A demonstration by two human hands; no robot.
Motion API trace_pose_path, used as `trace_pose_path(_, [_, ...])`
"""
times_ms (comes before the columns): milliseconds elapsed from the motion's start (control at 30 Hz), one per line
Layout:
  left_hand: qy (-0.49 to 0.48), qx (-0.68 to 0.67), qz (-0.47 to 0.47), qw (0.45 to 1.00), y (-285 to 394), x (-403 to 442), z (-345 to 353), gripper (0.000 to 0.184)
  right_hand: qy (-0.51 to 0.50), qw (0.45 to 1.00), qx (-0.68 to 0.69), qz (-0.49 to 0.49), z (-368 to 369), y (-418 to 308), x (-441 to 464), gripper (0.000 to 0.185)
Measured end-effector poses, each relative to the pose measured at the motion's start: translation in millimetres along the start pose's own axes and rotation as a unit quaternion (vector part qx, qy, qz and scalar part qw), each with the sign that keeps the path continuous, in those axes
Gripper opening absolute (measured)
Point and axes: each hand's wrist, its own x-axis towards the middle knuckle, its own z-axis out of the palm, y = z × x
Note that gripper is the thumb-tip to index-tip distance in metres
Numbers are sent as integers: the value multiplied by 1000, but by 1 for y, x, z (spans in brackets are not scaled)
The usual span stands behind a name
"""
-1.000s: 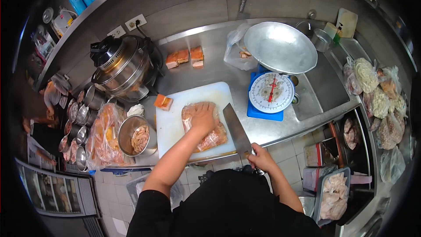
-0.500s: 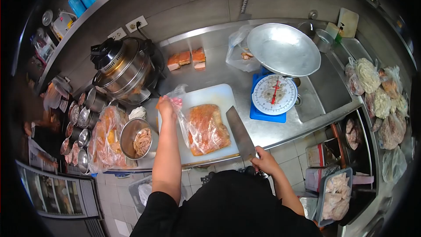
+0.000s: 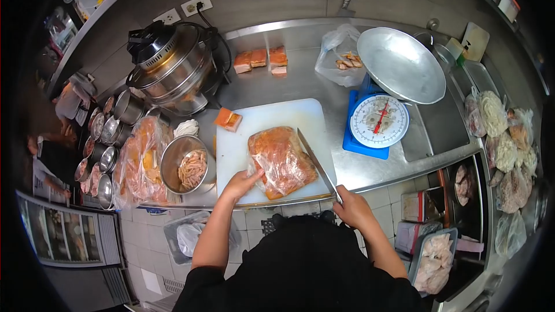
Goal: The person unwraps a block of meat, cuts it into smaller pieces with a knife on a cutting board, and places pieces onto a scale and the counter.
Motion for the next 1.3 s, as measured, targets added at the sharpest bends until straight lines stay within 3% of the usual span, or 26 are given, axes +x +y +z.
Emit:
trace_pose_path(67, [-26,-184,-84,979,14,8,-1,47,9,1000,-5,2,2,-4,7,30])
trace_pose_path(167, [17,-212,12,977,97,10,1,34,7,1000,11,-10,7,-4,16,32])
trace_pose_path(233, [-8,-267,100,958,143,13,-4,27,23,998,37,-38,19,5,30,33])
trace_pose_path(267, [-8,-267,100,959,164,12,-15,27,23,998,37,-39,20,5,32,33])
trace_pose_path(333, [-47,-217,139,965,196,5,-38,23,-41,960,273,49,18,3,37,33])
trace_pose_path(367, [-46,-218,140,965,200,-5,-47,23,-42,960,272,47,15,2,34,33])
trace_pose_path(433, [108,103,163,975,198,-24,-62,18,-22,939,339,47,7,0,23,23])
trace_pose_path(467, [106,104,163,975,183,-21,-63,18,-21,939,341,48,7,6,23,23])
trace_pose_path(500, [228,-9,288,930,157,-10,-60,16,-29,924,375,69,8,16,22,23])
trace_pose_path(533, [339,-123,400,843,135,-6,-58,15,-37,908,408,90,8,25,19,23])
trace_pose_path(567, [339,-124,397,844,121,-9,-59,15,-42,897,430,94,7,33,15,23])
trace_pose_path(600, [290,-358,325,826,108,-14,-60,13,-43,899,426,94,6,37,12,23])
trace_pose_path(633, [223,-569,234,756,92,-19,-62,11,-45,891,441,97,5,38,7,23])
trace_pose_path(667, [226,-570,230,756,56,-16,-68,11,-46,881,460,102,7,40,1,23])
trace_pose_path(733, [206,-451,72,865,-17,1,-78,9,-26,886,448,116,8,43,-3,23])
trace_pose_path(767, [208,-453,71,864,-25,-4,-70,9,-6,892,435,126,7,45,-4,23])
trace_pose_path(833, [223,-122,104,962,-23,-15,-43,21,26,909,395,131,0,46,-8,23])
trace_pose_path(900, [144,66,51,986,-5,-35,-21,37,74,939,312,127,-9,51,-9,23])
trace_pose_path(967, [20,127,-27,991,-4,-43,8,46,77,964,225,116,-27,34,-10,24])
trace_pose_path(1000, [21,126,-26,991,6,-47,18,46,84,981,138,105,-35,27,-7,25])
trace_pose_path(1033, [-79,139,23,987,21,-52,26,41,93,991,53,78,-37,30,1,28])
trace_pose_path(1067, [-178,152,73,969,30,-55,29,37,97,991,53,77,-40,29,9,28])
trace_pose_path(1100, [-155,-18,20,988,10,-44,33,25,95,994,-19,42,-44,24,17,29])
trace_pose_path(1133, [-157,-15,24,987,35,-51,28,25,93,991,-92,7,-48,20,22,30])
trace_pose_path(1200, [-1,-254,27,967,88,-56,13,14,81,990,-115,-6,-52,10,22,31])
trace_pose_path(1300, [15,-266,155,951,134,-36,12,14,13,991,-129,-16,-48,-1,21,32])
